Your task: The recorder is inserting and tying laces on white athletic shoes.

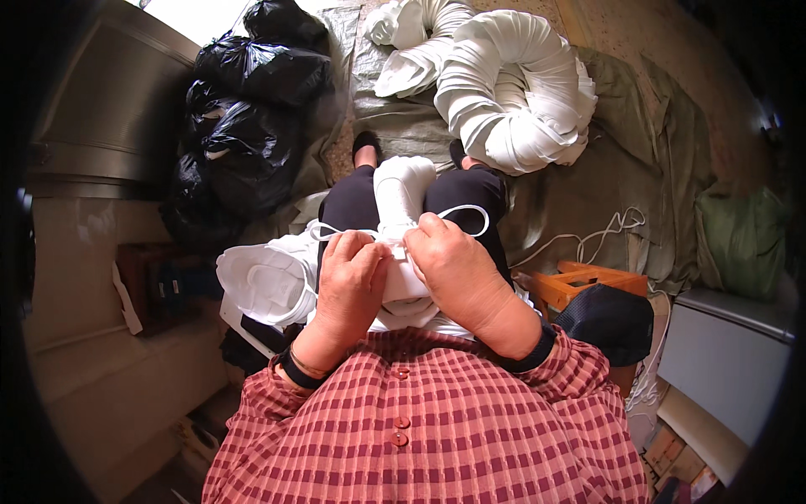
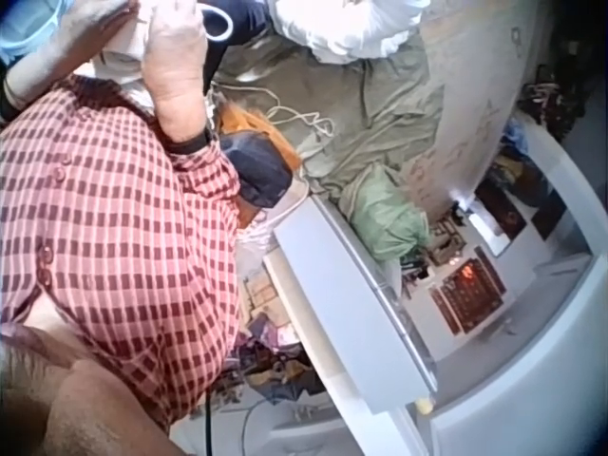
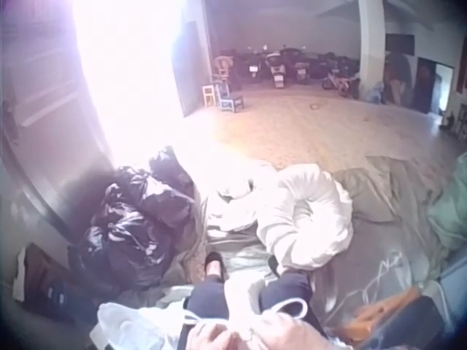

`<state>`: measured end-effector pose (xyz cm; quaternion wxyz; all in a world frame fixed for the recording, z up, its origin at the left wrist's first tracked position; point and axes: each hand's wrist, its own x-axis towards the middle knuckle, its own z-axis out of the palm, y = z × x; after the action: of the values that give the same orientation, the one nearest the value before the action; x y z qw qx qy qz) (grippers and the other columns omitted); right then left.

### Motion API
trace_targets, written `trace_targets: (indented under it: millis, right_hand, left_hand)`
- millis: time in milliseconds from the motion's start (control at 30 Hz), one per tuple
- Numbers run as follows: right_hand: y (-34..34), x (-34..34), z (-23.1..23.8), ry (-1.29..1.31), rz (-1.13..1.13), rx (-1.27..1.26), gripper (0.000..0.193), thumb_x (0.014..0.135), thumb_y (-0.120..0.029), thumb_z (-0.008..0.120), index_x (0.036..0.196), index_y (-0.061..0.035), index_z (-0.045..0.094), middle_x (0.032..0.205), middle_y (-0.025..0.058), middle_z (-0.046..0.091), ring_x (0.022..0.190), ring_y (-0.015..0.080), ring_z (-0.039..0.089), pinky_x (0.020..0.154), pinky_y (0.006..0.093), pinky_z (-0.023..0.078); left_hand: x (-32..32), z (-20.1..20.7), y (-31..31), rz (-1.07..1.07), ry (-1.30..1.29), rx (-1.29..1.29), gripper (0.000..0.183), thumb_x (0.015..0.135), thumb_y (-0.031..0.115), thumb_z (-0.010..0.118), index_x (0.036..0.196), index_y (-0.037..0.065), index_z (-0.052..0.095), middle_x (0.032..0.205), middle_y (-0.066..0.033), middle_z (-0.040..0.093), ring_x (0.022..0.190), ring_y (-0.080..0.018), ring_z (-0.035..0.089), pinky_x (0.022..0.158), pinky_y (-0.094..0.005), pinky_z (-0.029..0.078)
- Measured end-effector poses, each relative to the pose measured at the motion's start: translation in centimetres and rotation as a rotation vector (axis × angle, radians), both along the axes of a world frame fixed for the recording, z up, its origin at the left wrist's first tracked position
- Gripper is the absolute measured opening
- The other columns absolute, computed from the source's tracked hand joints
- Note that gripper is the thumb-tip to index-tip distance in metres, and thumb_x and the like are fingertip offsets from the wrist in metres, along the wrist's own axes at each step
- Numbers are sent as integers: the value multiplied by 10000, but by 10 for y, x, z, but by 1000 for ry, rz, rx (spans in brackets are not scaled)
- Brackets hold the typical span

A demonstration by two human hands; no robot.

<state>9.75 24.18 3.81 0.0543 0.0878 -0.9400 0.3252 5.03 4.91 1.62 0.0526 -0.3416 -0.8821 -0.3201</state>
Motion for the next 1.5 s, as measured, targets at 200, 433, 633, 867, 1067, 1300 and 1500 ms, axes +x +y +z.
trace_targets:
  millis: [200,433,633,867,1067,1300,1500]
  right_hand:
    - [2,-3,-1,-52,52,107,155,909,-25,728,1054,-10,676,1004,153,614,961,368,676,817,452,588]
    - [5,-5,-1,-42,79,22,127,913,-44,724,1013,-9,654,988,159,605,955,375,668,818,463,578]
    - [5,-7,-1,-64,94,87,128,922,-48,717,1029,-2,665,968,168,607,917,385,669,812,474,567]
    - [22,-2,15,-55,39,-90,131,908,-34,748,1026,-9,696,972,166,667,875,386,692,780,457,573]
    - [19,14,21,-113,-22,-311,279,977,22,645,1255,21,661,1046,215,710,933,438,706,834,468,583]
    - [-7,15,5,148,-98,1,214,920,30,713,1120,-36,679,1003,123,733,915,353,719,819,462,557]
    - [-11,8,-4,51,-104,35,132,883,-24,741,1010,-58,728,1033,72,677,1033,281,660,947,431,480]
  left_hand:
    - [1,-5,8,-7,27,-161,99,891,83,688,985,72,658,993,-108,617,983,-316,624,859,-453,489]
    - [5,-3,0,-21,-25,2,127,868,28,732,975,43,666,984,-129,638,946,-351,636,848,-471,520]
    - [3,-10,4,-40,10,-127,173,878,102,729,1039,61,681,1014,-109,625,996,-320,622,867,-444,488]
    - [-1,2,3,-115,29,-32,185,859,87,776,1020,80,686,1018,-90,637,999,-309,627,894,-430,481]
    - [-36,5,21,-184,-315,232,83,942,101,746,970,67,675,905,-46,651,797,-234,628,723,-315,476]
    - [-107,109,-39,-88,-941,1466,176,1072,192,687,1081,17,706,927,-18,654,766,-75,510,757,-271,465]
    - [-127,115,-75,-98,-774,1568,139,1037,63,671,1122,-36,623,1059,-101,599,869,-115,566,737,-260,471]
